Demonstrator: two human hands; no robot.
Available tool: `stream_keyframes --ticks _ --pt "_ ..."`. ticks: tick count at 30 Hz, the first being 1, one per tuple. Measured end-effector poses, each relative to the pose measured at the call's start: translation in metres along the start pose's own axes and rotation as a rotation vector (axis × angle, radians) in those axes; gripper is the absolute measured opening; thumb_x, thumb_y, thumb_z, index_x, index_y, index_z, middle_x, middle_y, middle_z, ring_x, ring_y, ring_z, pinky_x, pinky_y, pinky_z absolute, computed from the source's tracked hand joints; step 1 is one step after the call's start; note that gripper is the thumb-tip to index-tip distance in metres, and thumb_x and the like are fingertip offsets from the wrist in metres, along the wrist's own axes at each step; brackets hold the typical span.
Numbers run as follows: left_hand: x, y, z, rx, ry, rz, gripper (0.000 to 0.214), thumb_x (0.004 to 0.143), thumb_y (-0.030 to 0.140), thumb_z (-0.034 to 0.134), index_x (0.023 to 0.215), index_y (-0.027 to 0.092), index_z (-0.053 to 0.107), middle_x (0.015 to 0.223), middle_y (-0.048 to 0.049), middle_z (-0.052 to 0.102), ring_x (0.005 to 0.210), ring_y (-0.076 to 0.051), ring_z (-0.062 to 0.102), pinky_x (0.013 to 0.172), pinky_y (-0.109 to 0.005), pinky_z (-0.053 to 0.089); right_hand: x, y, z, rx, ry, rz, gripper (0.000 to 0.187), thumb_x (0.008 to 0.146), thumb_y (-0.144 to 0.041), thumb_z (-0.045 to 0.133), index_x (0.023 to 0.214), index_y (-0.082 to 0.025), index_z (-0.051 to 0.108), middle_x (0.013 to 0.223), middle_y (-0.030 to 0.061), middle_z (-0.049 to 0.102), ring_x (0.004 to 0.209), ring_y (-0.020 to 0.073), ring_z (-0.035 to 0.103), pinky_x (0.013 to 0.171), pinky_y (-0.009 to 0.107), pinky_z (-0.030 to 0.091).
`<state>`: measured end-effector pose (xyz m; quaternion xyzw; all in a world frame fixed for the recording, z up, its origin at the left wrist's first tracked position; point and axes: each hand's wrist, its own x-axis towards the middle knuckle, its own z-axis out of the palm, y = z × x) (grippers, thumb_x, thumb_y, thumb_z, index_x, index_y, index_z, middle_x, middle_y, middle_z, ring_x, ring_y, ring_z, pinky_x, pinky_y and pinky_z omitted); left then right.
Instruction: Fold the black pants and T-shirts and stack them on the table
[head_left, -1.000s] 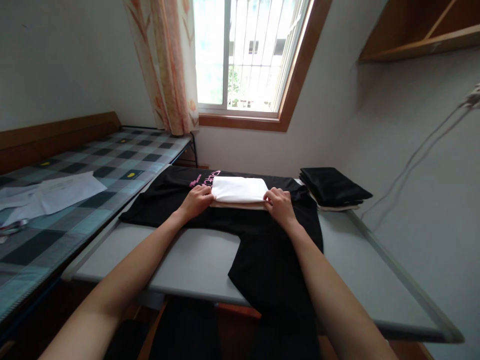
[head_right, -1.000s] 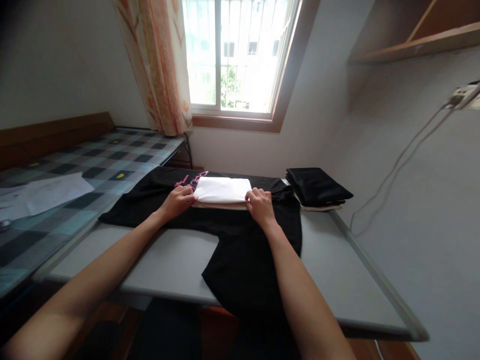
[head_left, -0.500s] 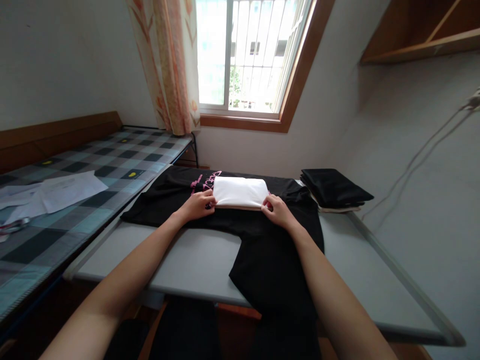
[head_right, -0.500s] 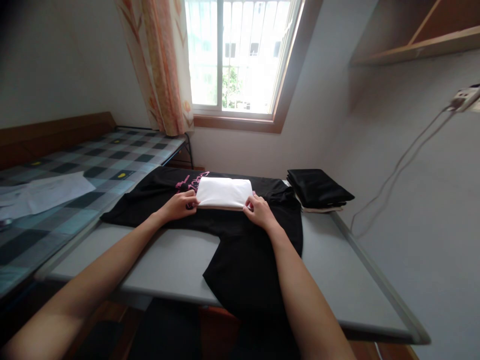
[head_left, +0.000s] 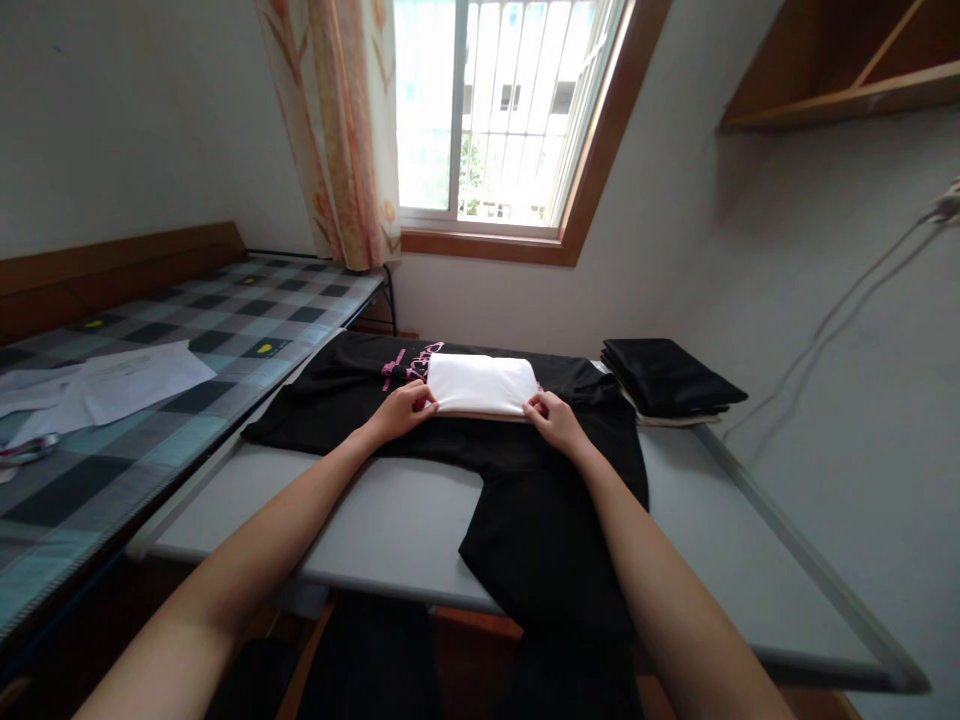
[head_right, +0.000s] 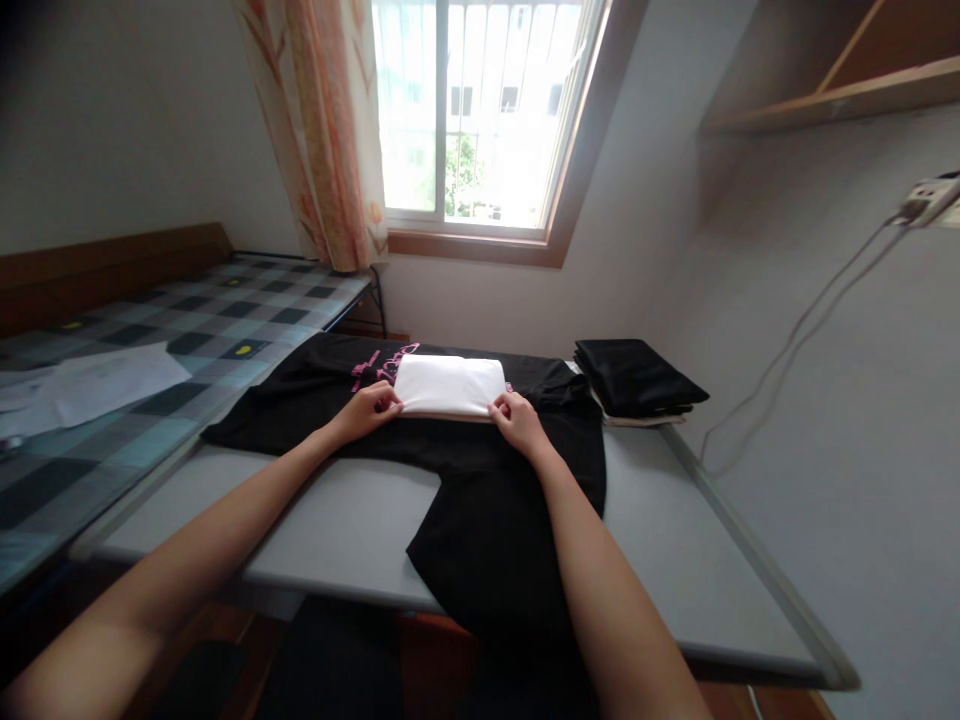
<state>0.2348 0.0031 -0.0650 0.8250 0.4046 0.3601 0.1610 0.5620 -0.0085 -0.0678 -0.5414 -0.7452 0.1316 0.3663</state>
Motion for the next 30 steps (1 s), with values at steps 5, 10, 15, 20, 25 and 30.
stream_keyframes --ticks 5,10,15,20,25,30 --pt "-0.001 0.003 -0.002 0.121 0.042 0.089 0.014 0.088 0.029 0.062 0.079 0.019 0.065 0.077 -0.0008 0.055 0.07 -0.015 0.052 0.069 -0.029 0.045 0.0 -0.001 0.0 0.001 -0.007 0.021 0.023 0.081 -0.041 0.055 0.071 -0.021 0.056 0.067 0.0001 0.051 0.062 0.0159 0.048 0.064 0.03 0.04" --pt "-0.002 0.015 0.0 0.406 0.091 0.356 0.017 0.091 0.018 0.056 0.099 0.023 0.07 0.097 -0.0049 0.064 0.095 -0.021 0.054 0.092 -0.038 0.04 0.0 0.001 0.0 -0.03 -0.031 0.02 0.023 0.085 -0.04 0.054 0.073 -0.021 0.057 0.068 0.001 0.052 0.064 0.0166 0.049 0.064 0.03 0.04" --pt "0.0 0.028 0.008 0.579 -0.052 0.536 0.033 0.091 0.02 0.059 0.123 0.026 0.062 0.117 -0.007 0.062 0.108 -0.024 0.053 0.097 -0.039 0.036 -0.003 -0.014 -0.003 -0.35 0.057 -0.119 0.026 0.091 -0.043 0.054 0.083 -0.02 0.064 0.085 0.0082 0.061 0.084 0.0242 0.053 0.078 0.037 0.039" --pt "0.002 0.036 0.014 0.743 -0.047 0.548 0.035 0.095 0.017 0.053 0.128 0.028 0.059 0.115 -0.0067 0.064 0.108 -0.025 0.054 0.094 -0.039 0.037 -0.006 -0.039 0.002 -0.479 0.007 -0.371 0.025 0.087 -0.041 0.064 0.104 -0.022 0.066 0.104 0.0101 0.063 0.1 0.0278 0.052 0.09 0.041 0.035" --pt "0.003 0.042 0.017 0.82 -0.053 0.488 0.032 0.094 0.013 0.051 0.122 0.026 0.062 0.11 -0.008 0.065 0.103 -0.024 0.056 0.092 -0.04 0.039 -0.007 -0.049 0.012 -0.531 -0.078 -0.434 0.023 0.085 -0.027 0.066 0.108 -0.023 0.066 0.106 0.0099 0.061 0.101 0.0267 0.051 0.094 0.041 0.033" --pt "0.005 0.044 0.019 0.857 -0.025 0.505 0.026 0.097 0.016 0.047 0.116 0.02 0.065 0.104 -0.0089 0.067 0.093 -0.023 0.059 0.089 -0.039 0.041 -0.008 -0.053 0.016 -0.604 -0.049 -0.432 0.032 0.085 -0.022 0.063 0.116 -0.027 0.064 0.114 0.0108 0.058 0.103 0.0288 0.048 0.095 0.044 0.031"
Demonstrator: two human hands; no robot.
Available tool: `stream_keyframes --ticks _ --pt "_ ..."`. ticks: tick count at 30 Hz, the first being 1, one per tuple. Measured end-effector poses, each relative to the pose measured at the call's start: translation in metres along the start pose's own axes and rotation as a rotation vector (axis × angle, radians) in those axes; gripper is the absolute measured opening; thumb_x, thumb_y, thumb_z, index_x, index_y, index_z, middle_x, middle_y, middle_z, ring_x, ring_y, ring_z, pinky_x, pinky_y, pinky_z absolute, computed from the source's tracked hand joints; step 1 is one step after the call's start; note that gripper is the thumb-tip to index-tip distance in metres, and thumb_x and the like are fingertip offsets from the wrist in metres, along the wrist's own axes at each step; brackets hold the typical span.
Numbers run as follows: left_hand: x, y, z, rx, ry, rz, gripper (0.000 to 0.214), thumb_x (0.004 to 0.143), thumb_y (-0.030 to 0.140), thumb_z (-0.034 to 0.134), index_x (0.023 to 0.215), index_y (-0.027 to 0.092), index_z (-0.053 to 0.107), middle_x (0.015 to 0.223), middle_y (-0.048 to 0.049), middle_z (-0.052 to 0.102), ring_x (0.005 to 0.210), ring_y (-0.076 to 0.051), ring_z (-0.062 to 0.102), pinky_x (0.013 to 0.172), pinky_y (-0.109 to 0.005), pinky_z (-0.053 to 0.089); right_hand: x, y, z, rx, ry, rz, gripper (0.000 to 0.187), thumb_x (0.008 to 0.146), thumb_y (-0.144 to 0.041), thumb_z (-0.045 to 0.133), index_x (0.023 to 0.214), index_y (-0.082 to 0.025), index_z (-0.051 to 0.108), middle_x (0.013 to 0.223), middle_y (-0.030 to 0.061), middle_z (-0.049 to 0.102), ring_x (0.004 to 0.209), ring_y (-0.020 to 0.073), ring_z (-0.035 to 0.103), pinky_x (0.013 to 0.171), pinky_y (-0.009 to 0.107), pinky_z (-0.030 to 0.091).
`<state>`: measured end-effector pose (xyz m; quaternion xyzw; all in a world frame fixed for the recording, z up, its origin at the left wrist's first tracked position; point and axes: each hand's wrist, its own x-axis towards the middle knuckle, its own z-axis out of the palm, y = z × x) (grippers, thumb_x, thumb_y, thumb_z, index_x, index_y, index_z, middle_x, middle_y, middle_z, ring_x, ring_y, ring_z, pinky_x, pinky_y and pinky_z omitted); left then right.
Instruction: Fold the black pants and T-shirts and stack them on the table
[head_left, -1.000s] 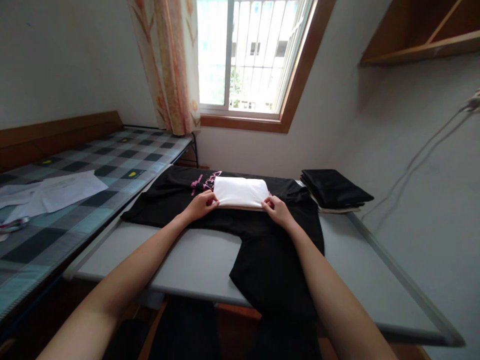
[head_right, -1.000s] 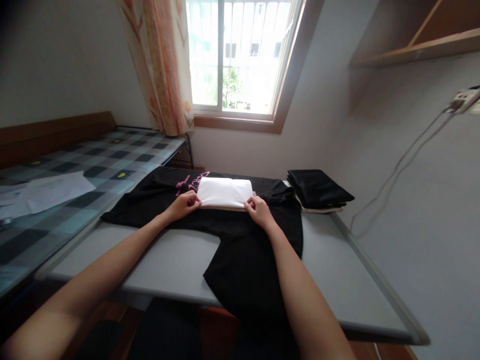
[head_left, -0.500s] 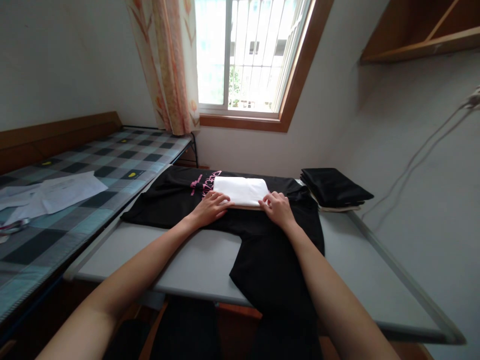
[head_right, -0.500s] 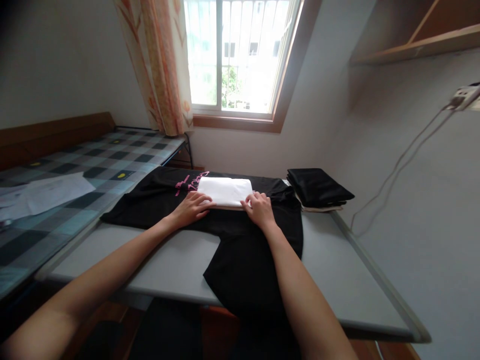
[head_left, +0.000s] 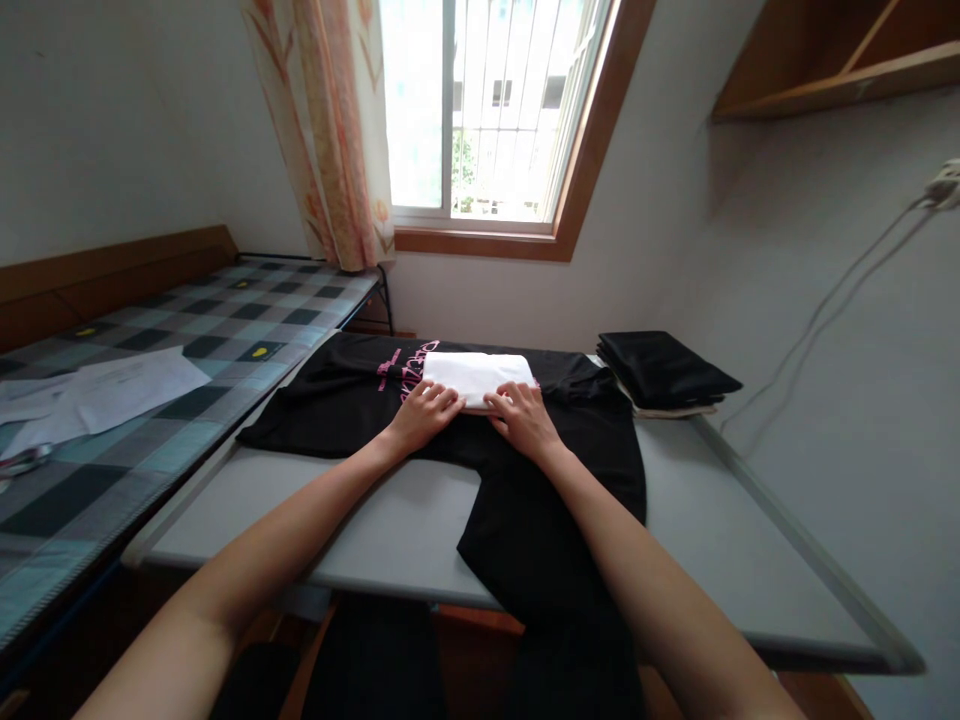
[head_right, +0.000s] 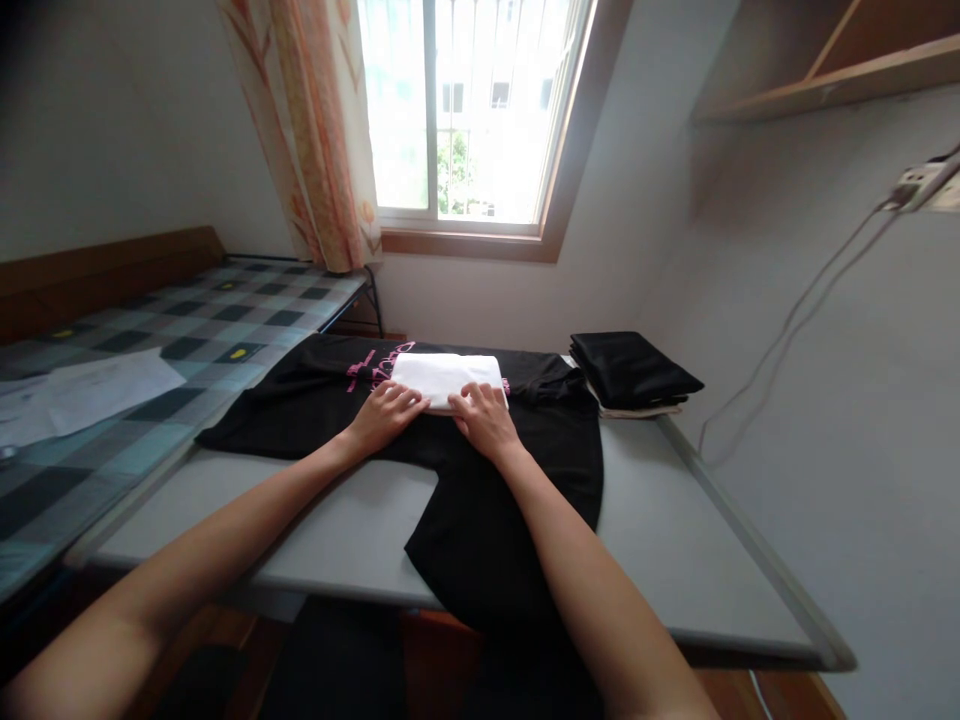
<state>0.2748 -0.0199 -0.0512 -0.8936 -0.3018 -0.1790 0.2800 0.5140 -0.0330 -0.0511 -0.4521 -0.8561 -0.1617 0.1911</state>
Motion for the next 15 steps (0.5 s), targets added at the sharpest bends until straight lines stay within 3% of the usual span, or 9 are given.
stream_keyframes --ticks 5,8,11,15 --pt "0.0001 -0.0037 0.0004 -0.014 0.088 -0.045 0.029 0.096 0.014 0.045 0.117 0.019 0.065 0.109 -0.0105 0.067 0.093 -0.023 0.059 0.089 -0.04 0.041 0.0021 -0.0046 -0.0008 -0.054 0.053 0.061 0.047 0.08 -0.013 0.061 0.124 -0.027 0.061 0.12 0.0122 0.057 0.108 0.0302 0.045 0.096 0.045 0.029" --pt "-0.0005 -0.0074 -0.0012 -0.025 0.126 -0.09 0.031 0.097 0.013 0.044 0.118 0.021 0.065 0.112 -0.01 0.067 0.096 -0.024 0.059 0.09 -0.042 0.039 0.001 -0.002 -0.0027 -0.047 0.09 0.095 0.042 0.082 -0.012 0.058 0.121 -0.024 0.062 0.113 0.0122 0.062 0.105 0.0293 0.048 0.095 0.045 0.028" --pt "-0.0013 -0.0069 -0.0024 -0.034 0.102 -0.108 0.033 0.097 0.013 0.043 0.121 0.022 0.063 0.111 -0.0101 0.066 0.097 -0.025 0.059 0.089 -0.042 0.039 -0.0009 0.0018 -0.0056 -0.014 0.143 0.112 0.031 0.089 -0.015 0.052 0.116 -0.022 0.065 0.109 0.0113 0.067 0.102 0.0276 0.051 0.095 0.044 0.026" --pt "-0.0011 -0.0004 -0.003 -0.023 0.021 -0.144 0.034 0.096 0.016 0.045 0.127 0.023 0.057 0.111 -0.0103 0.064 0.098 -0.026 0.057 0.085 -0.04 0.04 -0.0015 0.0024 -0.0087 0.009 0.171 0.122 0.031 0.095 -0.019 0.045 0.115 -0.022 0.068 0.106 0.0103 0.069 0.101 0.0263 0.053 0.095 0.044 0.025"
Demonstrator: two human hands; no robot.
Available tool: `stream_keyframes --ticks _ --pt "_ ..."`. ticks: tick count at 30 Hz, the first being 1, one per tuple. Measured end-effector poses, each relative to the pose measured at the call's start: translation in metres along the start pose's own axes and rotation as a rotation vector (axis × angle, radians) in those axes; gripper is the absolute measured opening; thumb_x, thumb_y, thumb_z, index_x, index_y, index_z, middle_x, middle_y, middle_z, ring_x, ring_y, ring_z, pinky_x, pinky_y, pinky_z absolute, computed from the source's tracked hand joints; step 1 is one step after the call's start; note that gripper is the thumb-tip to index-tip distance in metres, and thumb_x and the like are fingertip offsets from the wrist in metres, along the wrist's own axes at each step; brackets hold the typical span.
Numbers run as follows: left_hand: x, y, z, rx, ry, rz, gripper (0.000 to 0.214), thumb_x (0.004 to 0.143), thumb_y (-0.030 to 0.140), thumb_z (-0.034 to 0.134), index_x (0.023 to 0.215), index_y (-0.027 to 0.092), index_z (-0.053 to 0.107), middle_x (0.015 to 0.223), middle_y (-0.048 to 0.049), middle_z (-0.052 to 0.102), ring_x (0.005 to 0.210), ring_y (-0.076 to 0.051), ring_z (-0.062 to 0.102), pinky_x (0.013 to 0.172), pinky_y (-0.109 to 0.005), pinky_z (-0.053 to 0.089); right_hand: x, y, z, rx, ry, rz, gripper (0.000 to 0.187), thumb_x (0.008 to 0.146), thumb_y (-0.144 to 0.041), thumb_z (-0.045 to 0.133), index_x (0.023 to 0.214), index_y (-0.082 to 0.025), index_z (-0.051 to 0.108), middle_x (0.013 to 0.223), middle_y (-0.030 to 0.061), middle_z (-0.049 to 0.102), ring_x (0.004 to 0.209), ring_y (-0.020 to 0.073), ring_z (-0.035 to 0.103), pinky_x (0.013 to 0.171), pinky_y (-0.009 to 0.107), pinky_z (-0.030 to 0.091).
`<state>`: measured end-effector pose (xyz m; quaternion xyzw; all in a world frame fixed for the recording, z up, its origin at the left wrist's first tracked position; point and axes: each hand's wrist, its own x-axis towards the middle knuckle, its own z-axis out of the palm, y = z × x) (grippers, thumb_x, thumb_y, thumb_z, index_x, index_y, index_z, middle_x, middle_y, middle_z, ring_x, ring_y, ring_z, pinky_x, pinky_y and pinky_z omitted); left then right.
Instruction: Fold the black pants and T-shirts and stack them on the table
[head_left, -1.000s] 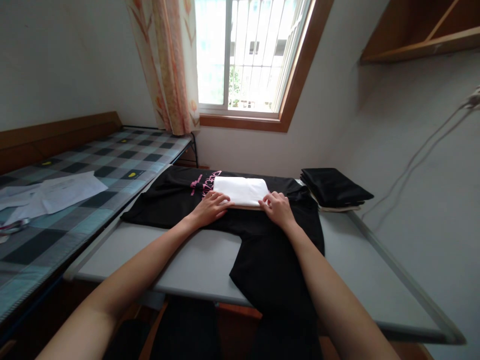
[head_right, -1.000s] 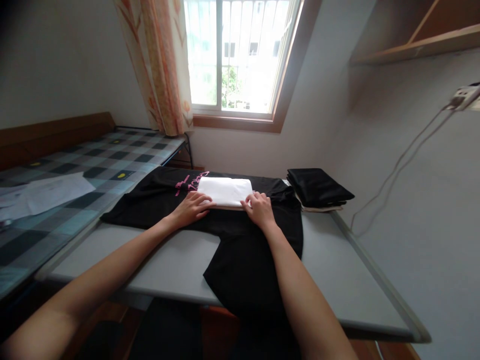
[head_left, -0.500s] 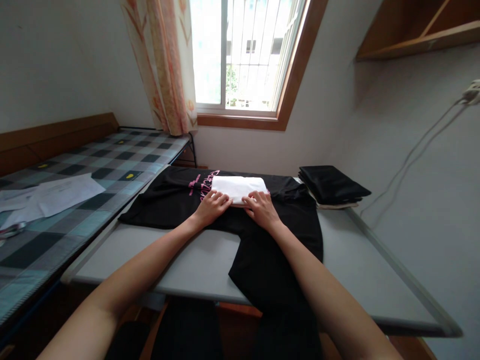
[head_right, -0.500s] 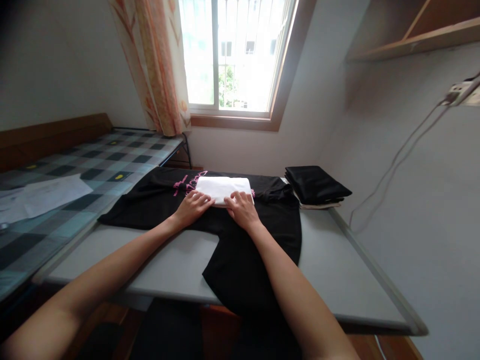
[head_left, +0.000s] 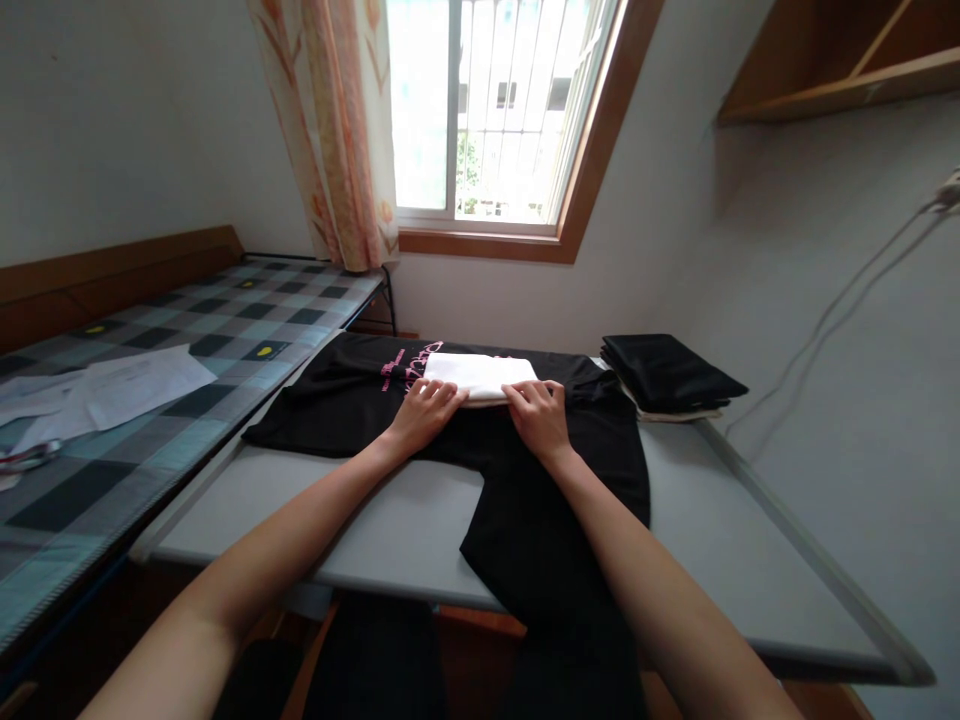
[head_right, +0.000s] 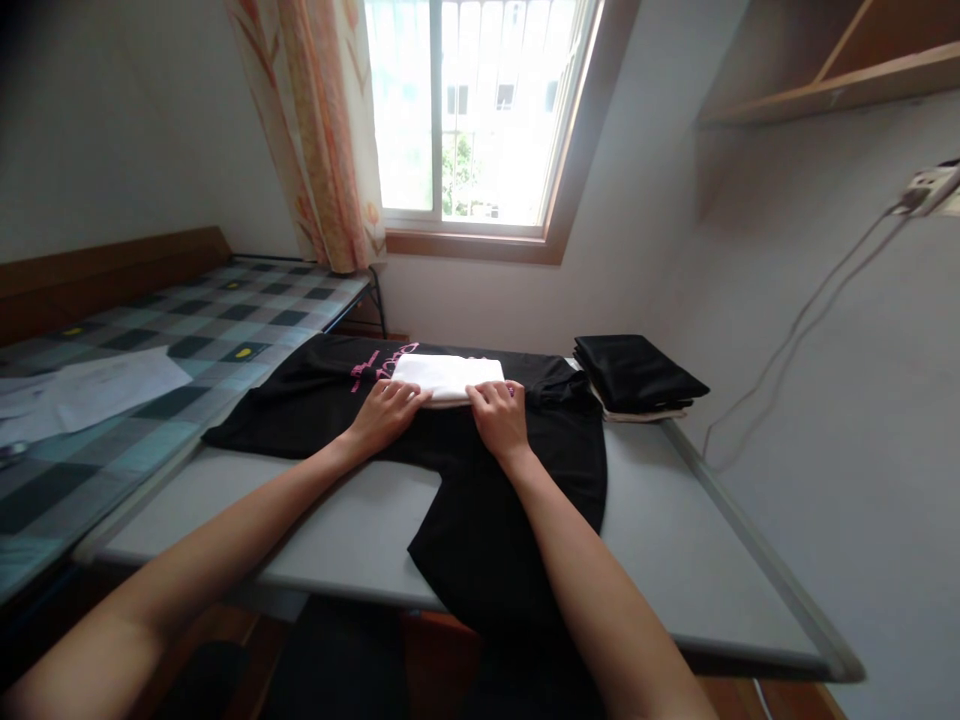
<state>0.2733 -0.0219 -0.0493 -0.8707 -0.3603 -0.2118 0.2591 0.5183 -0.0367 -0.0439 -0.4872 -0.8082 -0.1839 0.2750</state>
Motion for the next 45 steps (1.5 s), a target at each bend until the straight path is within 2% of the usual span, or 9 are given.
stream_keyframes --ticks 5,12,17,20,25,30,33,37,45 --pt "0.0 0.001 0.0 0.037 -0.007 -0.024 0.038 0.095 0.015 0.046 0.131 0.026 0.054 0.115 -0.0093 0.064 0.099 -0.025 0.058 0.085 -0.039 0.041 -0.001 -0.002 0.001 0.002 0.016 0.024 0.033 0.095 -0.019 0.047 0.12 -0.025 0.067 0.108 0.0101 0.069 0.103 0.0266 0.052 0.095 0.045 0.025" --pt "0.001 -0.012 -0.005 -0.042 0.135 -0.042 0.036 0.098 0.015 0.041 0.13 0.02 0.058 0.116 -0.0112 0.067 0.103 -0.025 0.059 0.092 -0.041 0.042 0.001 0.002 -0.004 0.014 0.068 0.009 0.037 0.097 -0.019 0.044 0.126 -0.029 0.065 0.115 0.0082 0.068 0.108 0.0258 0.052 0.098 0.044 0.027" --pt "0.011 -0.02 -0.027 -0.106 0.212 -0.117 0.036 0.1 0.019 0.041 0.132 0.022 0.058 0.12 -0.0103 0.068 0.105 -0.024 0.06 0.097 -0.044 0.039 0.021 0.006 -0.033 0.038 0.128 0.006 0.041 0.097 -0.018 0.043 0.131 -0.032 0.061 0.116 0.0067 0.067 0.107 0.0248 0.053 0.102 0.046 0.024" --pt "0.022 -0.027 -0.047 -0.196 0.268 -0.163 0.033 0.1 0.026 0.045 0.129 0.023 0.061 0.119 -0.0089 0.07 0.102 -0.022 0.062 0.094 -0.041 0.041 0.035 0.008 -0.06 0.065 0.102 0.007 0.036 0.097 -0.022 0.045 0.128 -0.03 0.064 0.112 0.0077 0.068 0.107 0.0268 0.053 0.098 0.045 0.03" --pt "0.041 -0.039 -0.076 -0.527 0.356 -0.156 0.028 0.094 0.041 0.058 0.11 0.022 0.071 0.108 -0.0047 0.074 0.092 -0.018 0.067 0.086 -0.034 0.049 0.055 0.027 -0.1 0.268 -0.062 0.037 0.028 0.093 -0.031 0.054 0.114 -0.025 0.071 0.103 0.0076 0.071 0.096 0.0264 0.06 0.086 0.041 0.042" --pt "0.048 -0.035 -0.08 -0.824 0.247 -0.109 0.028 0.091 0.043 0.063 0.102 0.021 0.075 0.102 -0.0054 0.076 0.093 -0.019 0.069 0.087 -0.034 0.053 0.056 0.043 -0.115 0.442 -0.39 0.061 0.028 0.086 -0.033 0.059 0.109 -0.024 0.072 0.089 0.0044 0.073 0.078 0.0223 0.064 0.07 0.031 0.046" --pt "0.048 -0.031 -0.077 -0.888 0.192 -0.085 0.026 0.09 0.042 0.064 0.099 0.021 0.076 0.102 -0.0062 0.076 0.092 -0.02 0.07 0.09 -0.036 0.053 0.056 0.035 -0.117 0.376 -0.504 0.035 0.035 0.081 -0.035 0.065 0.114 -0.026 0.07 0.085 0.0027 0.072 0.072 0.0202 0.063 0.066 0.028 0.044" --pt "0.047 -0.03 -0.079 -0.921 0.178 -0.068 0.025 0.089 0.042 0.065 0.097 0.021 0.077 0.099 -0.0064 0.076 0.093 -0.02 0.07 0.089 -0.036 0.054 0.068 0.014 -0.115 0.335 -0.541 -0.054 0.049 0.073 -0.051 0.074 0.114 -0.025 0.07 0.098 0.0057 0.072 0.081 0.0228 0.064 0.067 0.028 0.043" --pt "0.046 -0.04 -0.089 -0.933 0.243 -0.128 0.026 0.088 0.04 0.066 0.097 0.019 0.076 0.098 -0.008 0.075 0.09 -0.018 0.069 0.082 -0.03 0.053 0.11 -0.008 -0.124 0.374 -0.718 -0.207 0.037 0.086 -0.052 0.06 0.103 -0.02 0.068 0.089 0.0054 0.071 0.077 0.0187 0.061 0.066 0.026 0.04"
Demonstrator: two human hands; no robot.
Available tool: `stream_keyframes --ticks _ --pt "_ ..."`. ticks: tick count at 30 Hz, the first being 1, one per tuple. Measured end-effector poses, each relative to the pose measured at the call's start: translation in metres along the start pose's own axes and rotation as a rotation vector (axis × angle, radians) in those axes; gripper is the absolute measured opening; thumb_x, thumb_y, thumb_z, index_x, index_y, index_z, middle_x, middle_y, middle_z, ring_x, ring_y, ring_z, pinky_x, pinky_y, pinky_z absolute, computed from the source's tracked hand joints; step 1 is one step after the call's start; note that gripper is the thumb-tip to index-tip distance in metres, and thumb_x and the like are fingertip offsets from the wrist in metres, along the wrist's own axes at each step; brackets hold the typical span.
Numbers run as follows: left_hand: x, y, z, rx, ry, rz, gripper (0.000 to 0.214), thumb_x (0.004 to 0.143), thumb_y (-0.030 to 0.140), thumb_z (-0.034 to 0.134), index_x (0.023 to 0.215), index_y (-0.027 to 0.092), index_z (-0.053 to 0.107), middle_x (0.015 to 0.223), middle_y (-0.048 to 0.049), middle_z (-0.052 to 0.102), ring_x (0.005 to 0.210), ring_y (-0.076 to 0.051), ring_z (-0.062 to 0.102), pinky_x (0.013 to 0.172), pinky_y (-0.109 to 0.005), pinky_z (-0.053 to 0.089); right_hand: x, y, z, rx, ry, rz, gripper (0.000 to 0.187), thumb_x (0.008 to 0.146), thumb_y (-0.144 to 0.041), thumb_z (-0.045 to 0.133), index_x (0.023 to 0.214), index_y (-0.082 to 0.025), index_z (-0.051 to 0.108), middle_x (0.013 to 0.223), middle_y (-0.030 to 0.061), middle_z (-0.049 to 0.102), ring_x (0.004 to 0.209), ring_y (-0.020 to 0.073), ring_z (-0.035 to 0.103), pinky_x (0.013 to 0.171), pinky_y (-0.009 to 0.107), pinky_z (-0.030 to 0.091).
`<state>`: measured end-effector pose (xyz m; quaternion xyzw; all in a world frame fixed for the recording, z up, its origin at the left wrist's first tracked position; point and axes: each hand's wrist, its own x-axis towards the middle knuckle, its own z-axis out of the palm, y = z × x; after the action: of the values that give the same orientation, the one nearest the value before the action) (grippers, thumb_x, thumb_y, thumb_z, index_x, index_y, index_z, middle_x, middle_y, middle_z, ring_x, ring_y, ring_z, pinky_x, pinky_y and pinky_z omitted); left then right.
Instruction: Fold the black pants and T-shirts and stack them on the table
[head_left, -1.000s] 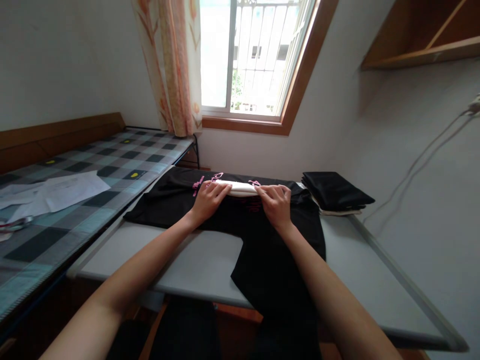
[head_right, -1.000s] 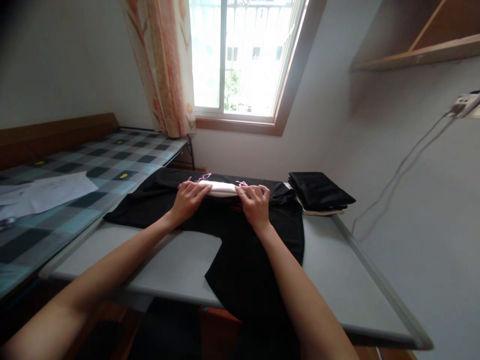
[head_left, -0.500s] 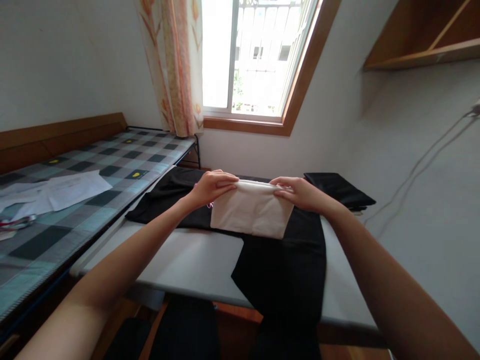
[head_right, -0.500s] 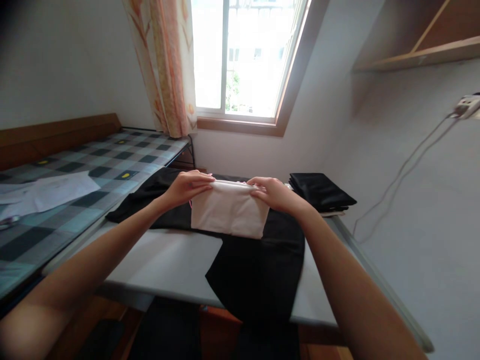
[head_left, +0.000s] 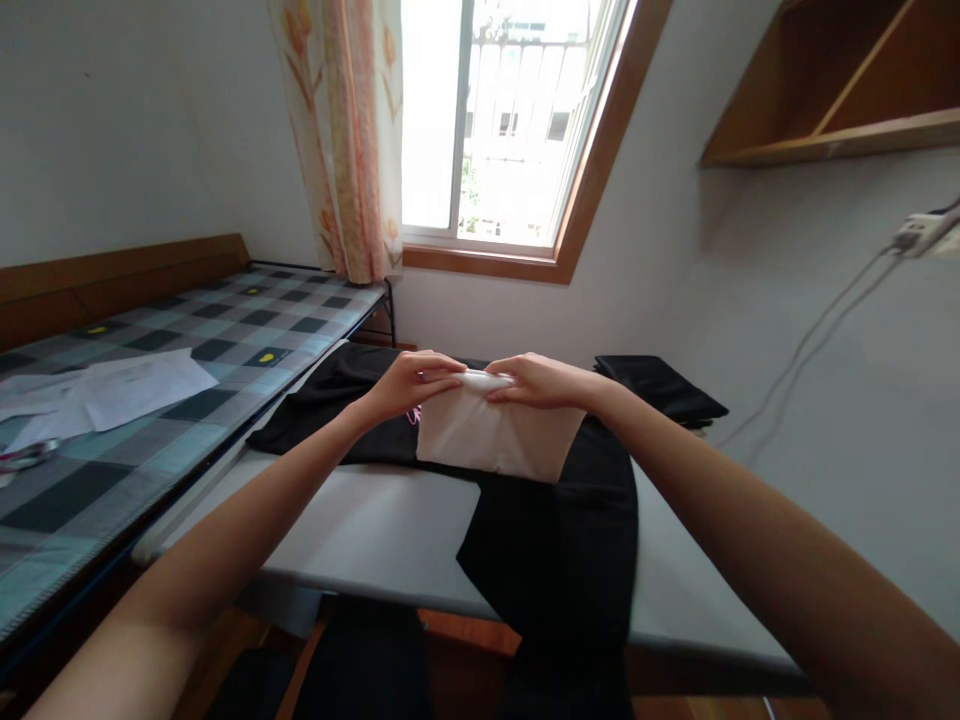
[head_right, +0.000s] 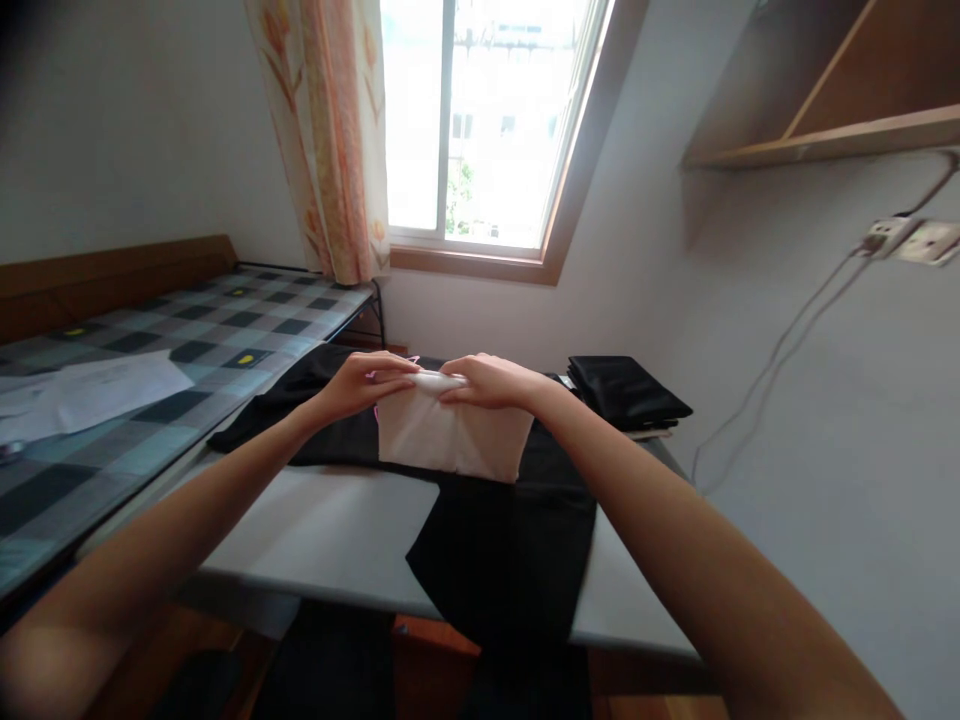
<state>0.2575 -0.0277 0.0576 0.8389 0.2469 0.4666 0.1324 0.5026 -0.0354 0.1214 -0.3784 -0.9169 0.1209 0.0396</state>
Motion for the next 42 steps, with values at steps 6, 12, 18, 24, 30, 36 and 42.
stream_keyframes --ticks 6,12,18,24,30,36,42 --pt "-0.026 -0.025 0.012 0.087 0.273 -0.099 0.024 0.093 0.034 0.058 0.104 0.018 0.072 0.089 -0.0036 0.069 0.07 -0.011 0.06 0.068 -0.024 0.049 -0.029 0.021 -0.046 -0.035 0.068 0.138 0.04 0.086 -0.051 0.057 0.101 -0.018 0.072 0.093 0.0071 0.072 0.083 0.0218 0.063 0.072 0.029 0.044" --pt "-0.083 -0.068 0.042 0.121 -0.062 -0.225 0.02 0.089 0.026 0.056 0.097 0.019 0.073 0.083 -0.0029 0.07 0.067 -0.012 0.061 0.066 -0.024 0.049 -0.081 0.081 -0.113 -0.298 0.208 0.635 0.038 0.088 -0.046 0.058 0.095 -0.012 0.074 0.086 0.013 0.07 0.081 0.0257 0.065 0.075 0.041 0.048" --pt "-0.09 -0.067 0.05 0.198 -0.138 -0.284 0.028 0.093 0.026 0.051 0.11 0.019 0.072 0.077 -0.0013 0.069 0.064 -0.012 0.059 0.066 -0.023 0.047 -0.104 0.15 -0.137 -0.543 0.6 0.924 0.074 0.091 -0.07 0.036 0.121 -0.009 0.065 0.126 0.0313 0.053 0.119 0.0532 0.047 0.085 0.073 0.033" --pt "-0.092 -0.052 0.049 0.234 -0.271 -0.255 0.028 0.093 0.021 0.052 0.114 0.02 0.07 0.085 -0.0022 0.071 0.071 -0.013 0.061 0.07 -0.024 0.047 -0.08 0.184 -0.027 -0.619 0.339 1.112 0.042 0.096 -0.014 0.032 0.122 -0.001 0.063 0.125 0.0301 0.053 0.117 0.036 0.054 0.092 0.047 0.042" --pt "-0.091 -0.054 0.052 0.241 -0.307 -0.221 0.024 0.091 0.017 0.054 0.107 0.02 0.072 0.085 -0.0022 0.071 0.073 -0.014 0.061 0.073 -0.025 0.047 -0.065 0.197 0.047 -0.641 0.247 1.058 0.044 0.094 -0.009 0.031 0.119 -0.006 0.067 0.127 0.0257 0.054 0.114 0.0333 0.055 0.084 0.04 0.047" --pt "-0.088 -0.055 0.054 0.245 -0.358 -0.178 0.021 0.092 0.017 0.054 0.1 0.019 0.073 0.085 -0.0029 0.07 0.077 -0.015 0.061 0.076 -0.026 0.048 -0.059 0.206 0.032 -0.664 0.299 1.115 0.044 0.094 -0.008 0.029 0.116 -0.001 0.067 0.12 0.029 0.056 0.107 0.034 0.058 0.078 0.038 0.046" --pt "-0.087 -0.054 0.054 0.247 -0.376 -0.2 0.02 0.09 0.015 0.055 0.097 0.019 0.073 0.087 -0.003 0.07 0.08 -0.015 0.062 0.075 -0.025 0.048 -0.051 0.2 0.047 -0.715 0.148 0.976 0.041 0.093 -0.008 0.034 0.111 -0.008 0.072 0.123 0.0244 0.056 0.103 0.0313 0.062 0.077 0.035 0.048"
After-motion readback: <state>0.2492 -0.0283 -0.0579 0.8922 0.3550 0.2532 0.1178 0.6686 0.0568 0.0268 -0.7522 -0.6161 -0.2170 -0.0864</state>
